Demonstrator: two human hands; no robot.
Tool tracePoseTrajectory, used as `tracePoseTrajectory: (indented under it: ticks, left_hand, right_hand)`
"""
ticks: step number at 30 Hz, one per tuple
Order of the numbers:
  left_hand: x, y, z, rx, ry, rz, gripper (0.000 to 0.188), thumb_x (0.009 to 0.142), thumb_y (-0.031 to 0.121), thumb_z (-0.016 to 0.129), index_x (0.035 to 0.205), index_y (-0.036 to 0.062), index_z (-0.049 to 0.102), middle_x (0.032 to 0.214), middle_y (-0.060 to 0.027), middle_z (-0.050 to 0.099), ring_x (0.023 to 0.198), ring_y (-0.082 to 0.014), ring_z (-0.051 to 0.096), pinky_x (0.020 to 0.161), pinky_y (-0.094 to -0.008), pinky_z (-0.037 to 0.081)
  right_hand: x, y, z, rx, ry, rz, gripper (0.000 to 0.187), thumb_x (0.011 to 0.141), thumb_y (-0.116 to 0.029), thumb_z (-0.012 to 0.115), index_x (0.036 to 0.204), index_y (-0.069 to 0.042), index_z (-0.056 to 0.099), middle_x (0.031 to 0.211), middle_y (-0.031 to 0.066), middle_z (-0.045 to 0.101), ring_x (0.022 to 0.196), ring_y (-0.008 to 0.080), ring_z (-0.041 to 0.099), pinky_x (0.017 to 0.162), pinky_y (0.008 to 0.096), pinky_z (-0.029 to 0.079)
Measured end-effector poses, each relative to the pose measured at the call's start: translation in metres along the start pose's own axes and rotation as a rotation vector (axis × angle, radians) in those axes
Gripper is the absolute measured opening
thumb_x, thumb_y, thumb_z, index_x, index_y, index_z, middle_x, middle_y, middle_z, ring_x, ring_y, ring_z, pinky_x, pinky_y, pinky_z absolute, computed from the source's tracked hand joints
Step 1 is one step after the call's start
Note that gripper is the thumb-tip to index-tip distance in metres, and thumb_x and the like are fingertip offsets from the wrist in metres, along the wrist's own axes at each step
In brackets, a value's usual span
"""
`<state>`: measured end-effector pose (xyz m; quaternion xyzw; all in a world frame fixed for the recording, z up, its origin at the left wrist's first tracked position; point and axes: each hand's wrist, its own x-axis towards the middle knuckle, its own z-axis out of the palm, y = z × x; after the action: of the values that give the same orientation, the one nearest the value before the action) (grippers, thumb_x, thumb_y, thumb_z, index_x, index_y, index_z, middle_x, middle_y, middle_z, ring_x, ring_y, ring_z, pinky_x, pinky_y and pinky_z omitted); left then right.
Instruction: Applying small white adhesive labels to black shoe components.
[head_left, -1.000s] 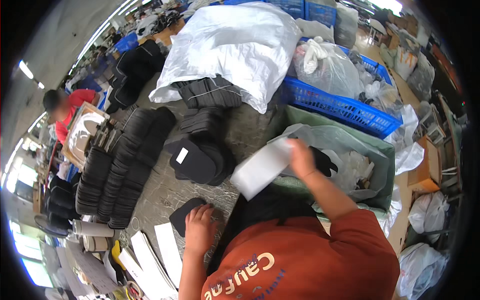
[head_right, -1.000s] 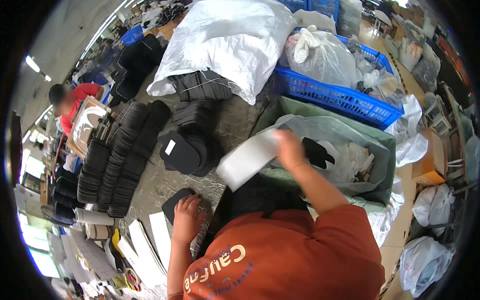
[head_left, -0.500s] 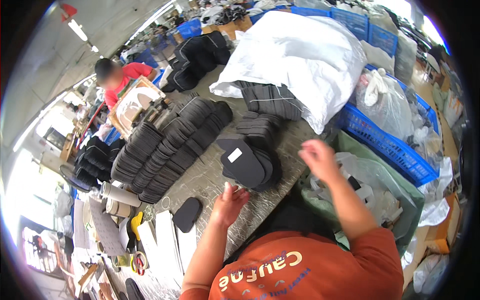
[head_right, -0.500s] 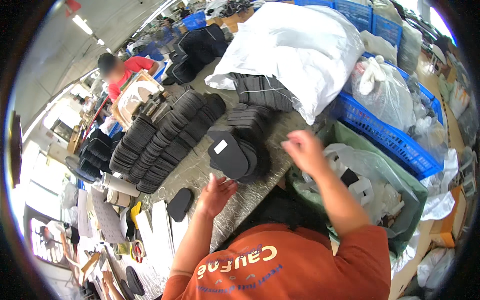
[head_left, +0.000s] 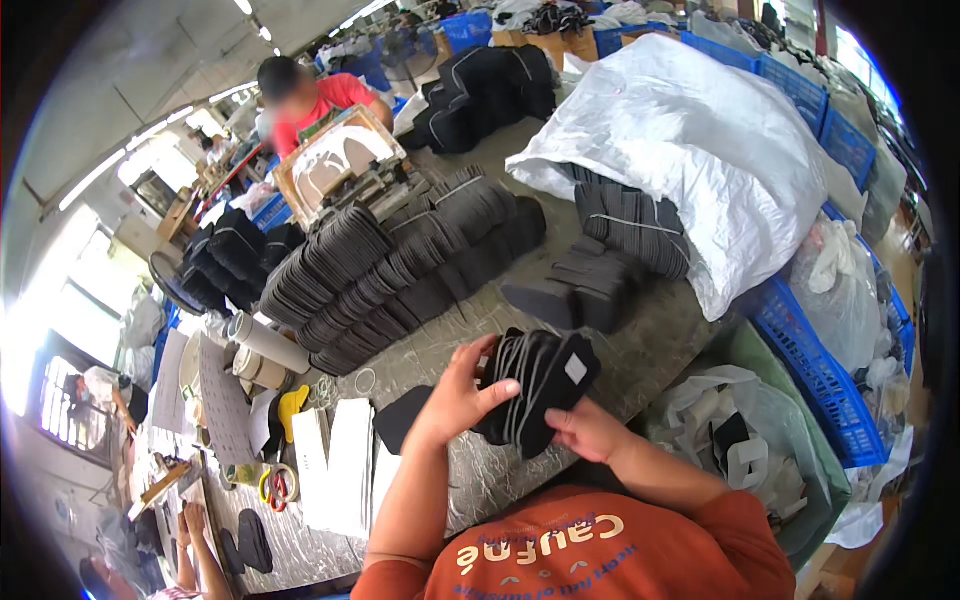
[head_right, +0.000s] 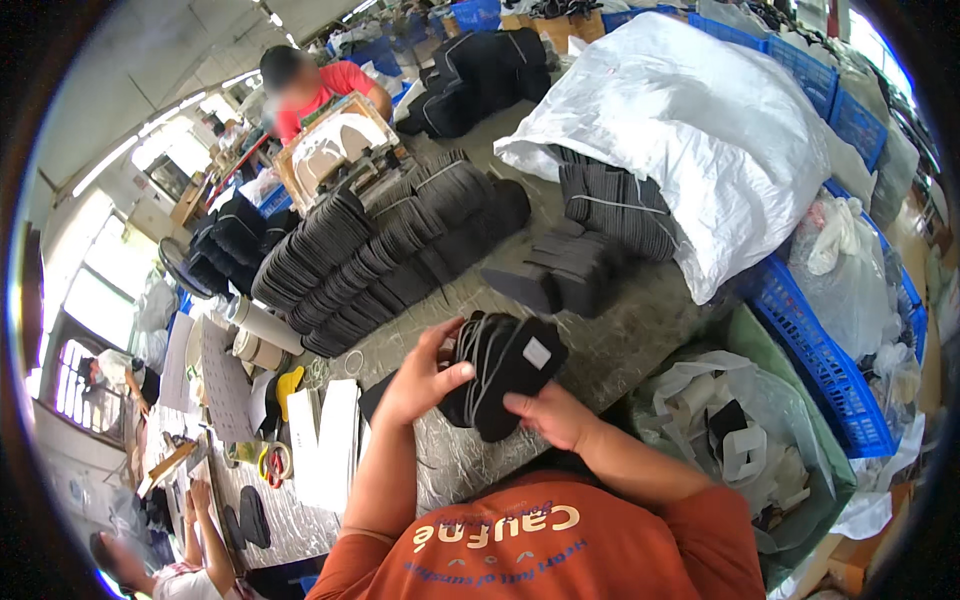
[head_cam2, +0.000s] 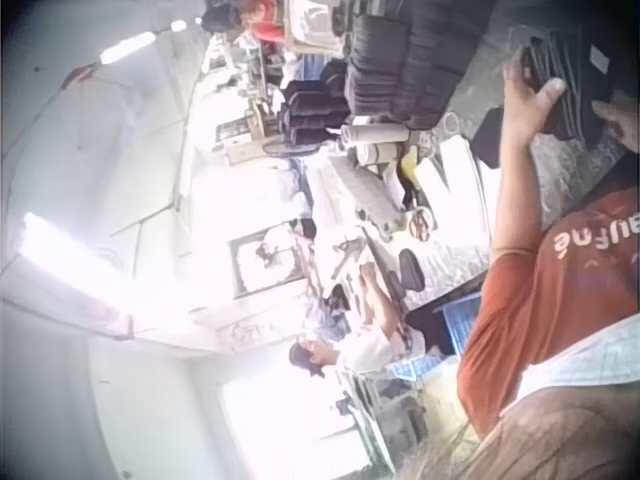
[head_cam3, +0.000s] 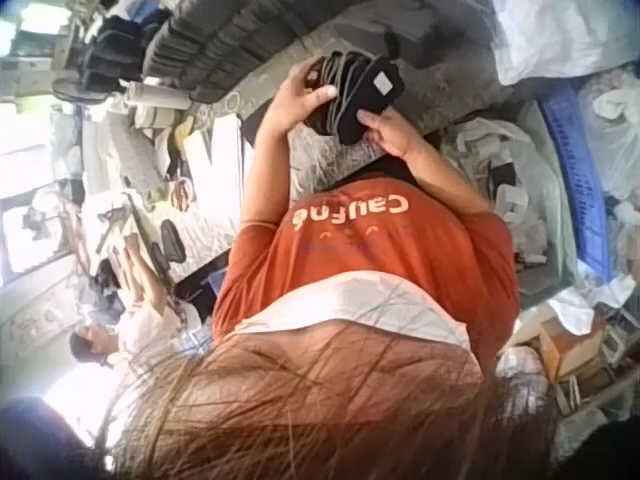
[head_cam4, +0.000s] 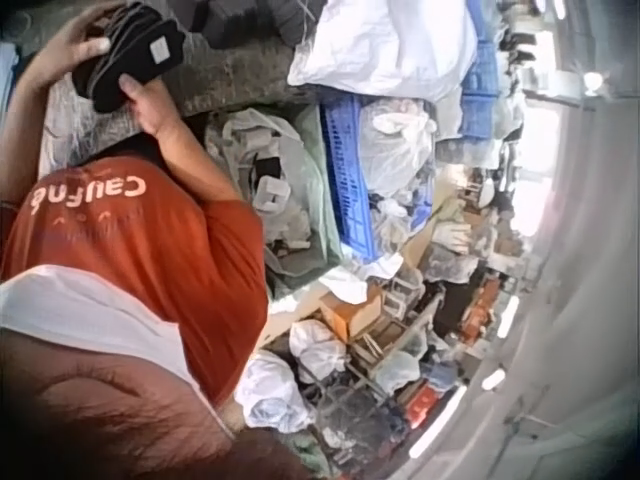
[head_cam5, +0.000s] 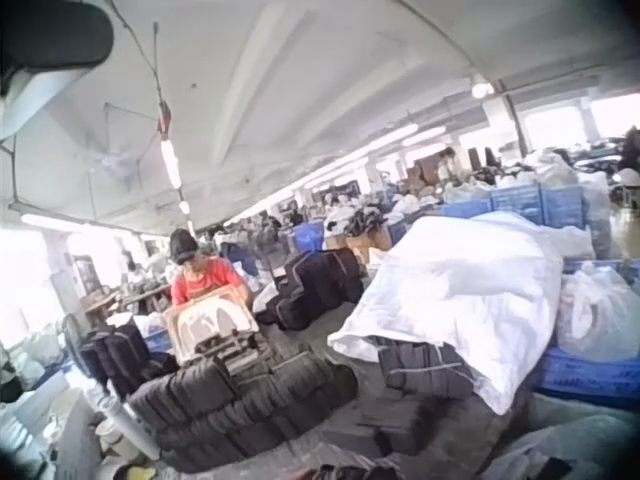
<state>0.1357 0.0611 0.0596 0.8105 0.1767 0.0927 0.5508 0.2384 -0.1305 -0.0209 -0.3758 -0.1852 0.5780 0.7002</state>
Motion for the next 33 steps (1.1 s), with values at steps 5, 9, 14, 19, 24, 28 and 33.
tracePoseTrajectory:
  ticks: [5,9,14,19,24,28,33]
  left_hand:
    - [-0.015,-0.019,-0.018,0.435,-0.096,0.081,0.102,0.069,0.052,0.081,0.142,-0.0027,0.036,0.14,-0.0231,0.041,0.124,-0.038,0.049,0.099,-0.0424,0.045]
    - [-0.032,-0.044,-0.022,0.119,-0.069,-0.017,0.105,0.069,0.05,0.081,0.145,-0.0024,0.031,0.14,-0.0233,0.044,0.128,-0.0363,0.047,0.103,-0.042,0.042]
    - [-0.042,-0.051,-0.006,0.074,-0.003,-0.018,0.097,0.067,0.047,0.083,0.14,-0.0023,0.042,0.133,-0.0231,0.053,0.128,-0.0345,0.048,0.106,-0.0395,0.038]
    - [-0.059,-0.072,-0.029,-0.11,0.057,0.057,0.096,0.065,0.044,0.086,0.138,-0.0019,0.044,0.133,-0.0196,0.053,0.127,-0.0307,0.048,0.108,-0.0391,0.035]
    - [-0.076,-0.089,-0.007,-0.062,0.298,0.083,0.089,0.067,0.039,0.084,0.137,-0.0009,0.046,0.133,-0.0158,0.052,0.126,-0.027,0.047,0.108,-0.0376,0.034]
    - [-0.072,-0.09,0.006,-0.197,0.387,0.074,0.076,0.072,0.028,0.077,0.136,-0.0005,0.047,0.129,-0.0139,0.053,0.123,-0.0242,0.048,0.108,-0.0351,0.032]
    - [-0.068,-0.092,0.007,-0.073,0.366,0.206,0.072,0.072,0.021,0.067,0.136,-0.0019,0.043,0.131,-0.0151,0.052,0.125,-0.028,0.047,0.111,-0.0372,0.029]
  right_hand:
    - [-0.02,-0.005,0.015,-0.511,0.334,0.225,0.085,0.081,-0.026,0.079,0.144,-0.003,0.027,0.115,0.0109,0.059,0.101,0.0152,0.059,0.076,0.0347,0.053]
    - [-0.031,-0.022,0.011,-1.476,0.545,-0.156,0.11,0.063,-0.025,0.089,0.146,-0.002,0.021,0.124,0.0251,0.049,0.112,0.0414,0.055,0.093,0.0471,0.048]
    - [0.007,-0.016,-0.023,-1.318,0.212,-0.737,0.114,0.054,-0.019,0.092,0.146,-0.007,0.026,0.145,0.0224,0.034,0.13,0.0408,0.042,0.105,0.0433,0.04]
    - [-0.002,0.017,0.003,-1.181,0.329,-0.545,0.111,0.058,-0.023,0.09,0.146,-0.004,0.025,0.142,0.0232,0.038,0.124,0.0395,0.047,0.104,0.0439,0.041]
    - [0.017,-0.009,-0.013,-1.287,0.039,-0.599,0.122,0.053,-0.024,0.093,0.15,-0.009,0.02,0.154,0.0243,0.017,0.139,0.0435,0.026,0.113,0.0486,0.028]
    - [0.03,-0.008,-0.014,-1.138,-0.315,-0.544,0.135,0.05,-0.026,0.094,0.153,-0.013,0.008,0.158,0.0232,-0.002,0.145,0.0436,0.01,0.116,0.0488,0.024]
    - [0.055,-0.026,-0.029,-1.132,-0.334,-0.543,0.142,0.047,-0.034,0.095,0.154,-0.014,0.003,0.158,0.0228,-0.006,0.147,0.0419,0.002,0.117,0.0476,0.021]
